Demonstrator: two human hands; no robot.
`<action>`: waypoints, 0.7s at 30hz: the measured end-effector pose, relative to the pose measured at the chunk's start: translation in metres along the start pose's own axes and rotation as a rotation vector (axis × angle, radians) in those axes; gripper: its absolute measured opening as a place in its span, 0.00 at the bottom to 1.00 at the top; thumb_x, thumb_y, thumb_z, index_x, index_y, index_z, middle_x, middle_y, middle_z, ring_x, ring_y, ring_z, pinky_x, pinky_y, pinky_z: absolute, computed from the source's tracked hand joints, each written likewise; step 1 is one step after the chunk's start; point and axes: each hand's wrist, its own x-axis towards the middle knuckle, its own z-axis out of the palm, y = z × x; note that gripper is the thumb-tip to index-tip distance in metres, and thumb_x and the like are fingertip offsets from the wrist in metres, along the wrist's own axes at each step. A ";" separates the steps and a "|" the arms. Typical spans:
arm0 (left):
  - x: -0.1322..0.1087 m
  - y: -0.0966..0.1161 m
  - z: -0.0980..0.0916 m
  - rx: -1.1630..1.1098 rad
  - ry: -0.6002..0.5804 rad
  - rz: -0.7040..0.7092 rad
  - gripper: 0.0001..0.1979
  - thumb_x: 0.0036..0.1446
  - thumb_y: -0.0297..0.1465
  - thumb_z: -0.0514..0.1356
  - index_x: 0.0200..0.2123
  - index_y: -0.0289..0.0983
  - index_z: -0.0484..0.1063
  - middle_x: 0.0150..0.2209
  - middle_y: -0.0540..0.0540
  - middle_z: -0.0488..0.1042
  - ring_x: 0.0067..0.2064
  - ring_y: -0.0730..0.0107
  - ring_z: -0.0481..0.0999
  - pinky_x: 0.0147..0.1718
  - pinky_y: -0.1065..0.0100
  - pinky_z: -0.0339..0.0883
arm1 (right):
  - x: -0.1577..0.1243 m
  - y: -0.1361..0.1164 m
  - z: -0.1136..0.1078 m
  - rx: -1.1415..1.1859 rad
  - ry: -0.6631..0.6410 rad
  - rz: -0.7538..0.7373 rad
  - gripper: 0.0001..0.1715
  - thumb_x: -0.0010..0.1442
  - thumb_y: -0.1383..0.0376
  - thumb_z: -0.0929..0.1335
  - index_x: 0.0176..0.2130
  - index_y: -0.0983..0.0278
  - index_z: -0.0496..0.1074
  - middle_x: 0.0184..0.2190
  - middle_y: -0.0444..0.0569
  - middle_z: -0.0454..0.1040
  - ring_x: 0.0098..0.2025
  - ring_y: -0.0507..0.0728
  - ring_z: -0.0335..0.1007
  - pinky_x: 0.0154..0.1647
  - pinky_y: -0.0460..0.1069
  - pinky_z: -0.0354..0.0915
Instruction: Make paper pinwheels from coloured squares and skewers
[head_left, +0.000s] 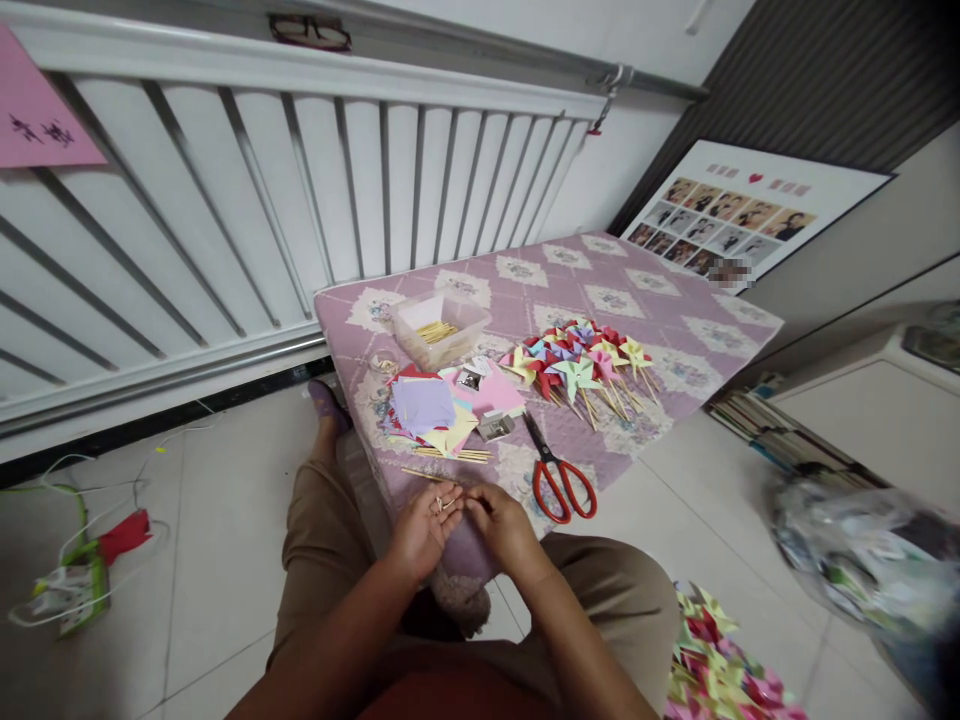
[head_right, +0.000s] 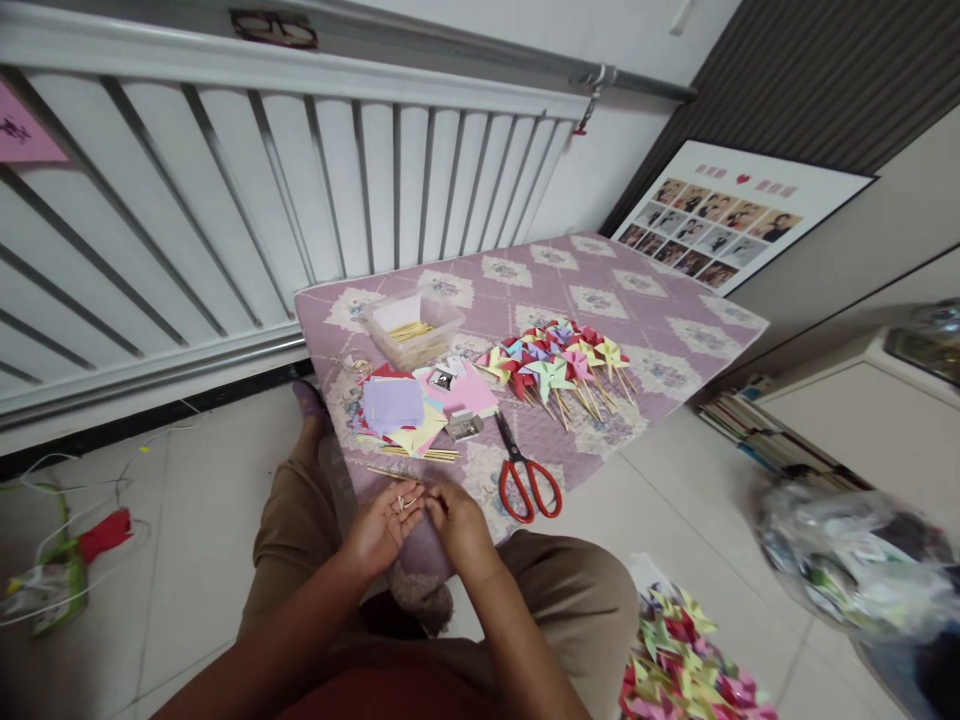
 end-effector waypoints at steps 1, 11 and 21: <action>0.000 0.000 0.000 0.002 0.007 -0.011 0.07 0.58 0.30 0.58 0.36 0.33 0.74 0.39 0.39 0.78 0.40 0.66 0.77 0.42 0.67 0.68 | -0.003 0.005 -0.003 -0.032 0.009 0.040 0.09 0.59 0.69 0.63 0.34 0.63 0.73 0.32 0.50 0.77 0.35 0.56 0.73 0.38 0.49 0.66; -0.001 -0.001 0.001 0.006 0.036 0.003 0.10 0.59 0.31 0.56 0.36 0.33 0.75 0.40 0.39 0.78 0.41 0.66 0.78 0.41 0.68 0.68 | -0.021 0.014 -0.003 -0.253 -0.064 0.190 0.05 0.55 0.70 0.67 0.27 0.63 0.72 0.30 0.52 0.75 0.33 0.58 0.71 0.34 0.48 0.59; -0.002 0.001 0.002 0.014 0.042 -0.006 0.09 0.58 0.31 0.57 0.36 0.33 0.74 0.41 0.38 0.77 0.42 0.64 0.77 0.44 0.66 0.67 | -0.012 0.012 -0.002 -0.107 -0.013 0.179 0.09 0.53 0.70 0.66 0.23 0.63 0.70 0.22 0.47 0.73 0.25 0.55 0.68 0.28 0.47 0.59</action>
